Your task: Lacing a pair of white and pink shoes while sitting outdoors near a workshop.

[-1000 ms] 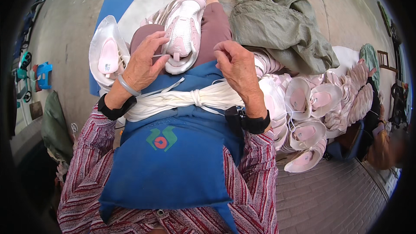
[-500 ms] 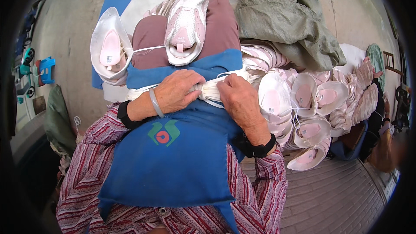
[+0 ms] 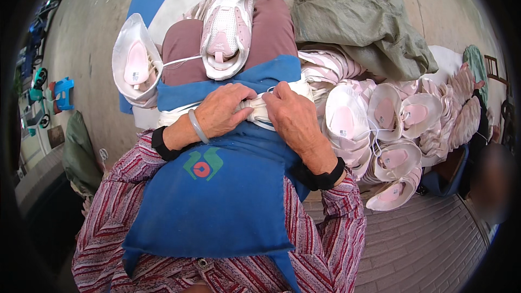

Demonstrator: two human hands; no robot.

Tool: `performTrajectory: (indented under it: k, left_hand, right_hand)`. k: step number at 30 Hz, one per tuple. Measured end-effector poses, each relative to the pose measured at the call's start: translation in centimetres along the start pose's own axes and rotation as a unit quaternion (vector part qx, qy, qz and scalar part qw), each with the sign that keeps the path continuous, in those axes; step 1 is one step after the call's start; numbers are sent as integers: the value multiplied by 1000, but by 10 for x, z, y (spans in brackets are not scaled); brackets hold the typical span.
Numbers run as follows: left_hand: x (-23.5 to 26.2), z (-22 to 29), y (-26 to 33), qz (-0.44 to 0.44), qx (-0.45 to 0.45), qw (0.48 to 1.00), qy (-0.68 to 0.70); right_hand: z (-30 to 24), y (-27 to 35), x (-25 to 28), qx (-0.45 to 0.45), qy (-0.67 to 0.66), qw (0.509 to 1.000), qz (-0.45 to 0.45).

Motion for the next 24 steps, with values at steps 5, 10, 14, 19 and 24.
performTrajectory:
  k: [5, 10, 14, 19, 24]
  left_hand:
    - [0, -1, 1, 8, 9, 1000, 8]
    - [4, 3, -1, 48, -15, 998, 26]
    - [4, 12, -7, 66, -60, 996, 23]
    - [4, 18, -21, 77, -96, 992, 4]
    - [1, 18, -36, 63, -98, 993, 21]
  right_hand:
    - [4, -6, -3, -24, -41, 999, -21]
    - [16, -8, 6, -83, -202, 976, -8]
    - [20, -8, 16, -103, -231, 967, 11]
    - [23, -8, 26, -122, -166, 978, 6]
    - [24, -12, 35, -105, -176, 978, 21]
Point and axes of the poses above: each hand's wrist, its own y-axis away from the middle knuckle, its own x-axis out of the back of the hand, z = x × y, the point moved 10 cm from there along -y, towards the middle knuckle, and after that the axes turned 14 degrees about -x, right-handed, at the moved point
